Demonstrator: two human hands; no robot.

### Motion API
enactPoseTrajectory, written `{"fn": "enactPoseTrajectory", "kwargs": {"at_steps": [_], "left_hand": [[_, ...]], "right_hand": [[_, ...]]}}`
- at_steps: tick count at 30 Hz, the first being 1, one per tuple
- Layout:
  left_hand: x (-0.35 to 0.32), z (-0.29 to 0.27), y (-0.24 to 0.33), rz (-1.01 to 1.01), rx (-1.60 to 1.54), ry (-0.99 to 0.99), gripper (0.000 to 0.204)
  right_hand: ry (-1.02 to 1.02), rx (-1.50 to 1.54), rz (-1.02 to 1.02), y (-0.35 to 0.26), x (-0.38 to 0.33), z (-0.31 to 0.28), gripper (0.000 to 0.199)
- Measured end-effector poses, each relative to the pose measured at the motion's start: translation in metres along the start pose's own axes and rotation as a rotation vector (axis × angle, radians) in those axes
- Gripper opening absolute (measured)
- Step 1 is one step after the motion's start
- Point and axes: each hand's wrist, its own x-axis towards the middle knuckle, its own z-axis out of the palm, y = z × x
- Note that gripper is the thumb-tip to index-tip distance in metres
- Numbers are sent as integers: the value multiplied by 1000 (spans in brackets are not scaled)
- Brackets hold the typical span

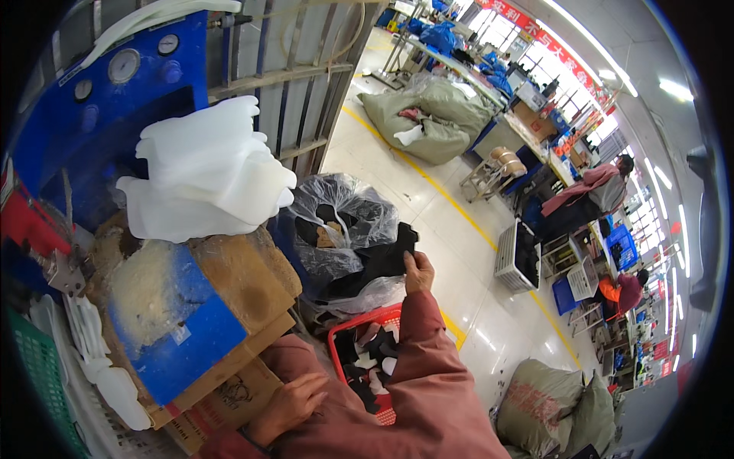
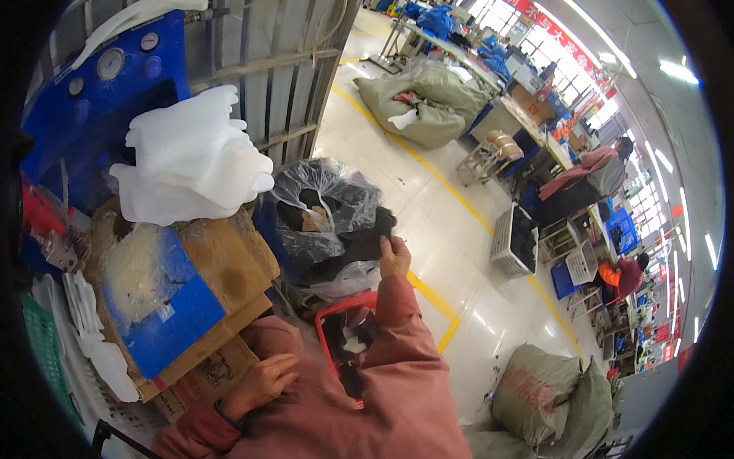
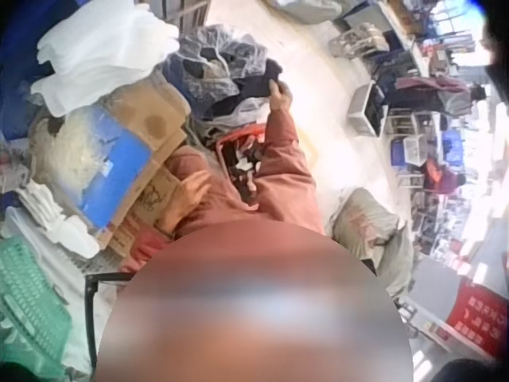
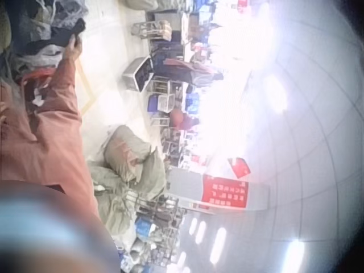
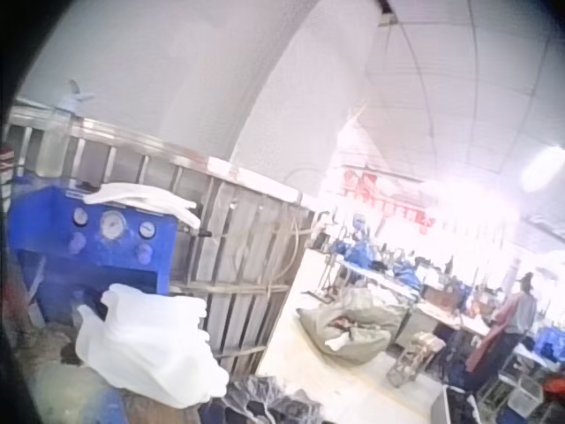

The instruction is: The person repeatedly picks black and white shoe parts, aligns them, and presses them together using a small press machine. The assembled parts are placed into a red basket. The process is repeated multiple times throughout the clip.

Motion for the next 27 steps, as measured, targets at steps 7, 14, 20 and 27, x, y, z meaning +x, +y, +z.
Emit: {"fn": "enactPoseTrajectory", "kwargs": {"at_steps": [7,14,20,27], "left_hand": [[-14,-6,4,111,-13,104,32],[-30,-42,19,-87,-243,195,29],[-48,-115,45,66,-113,547,41],[-59,-152,45,0,-23,523,61]], "right_hand": [[-123,197,-40,-60,-14,-8,17],[-227,-164,-278,-151,-82,20,18],[-743,-319,-1077,-230,-166,88,21],[-953,-225,-1281,-265,-210,127,33]]}}
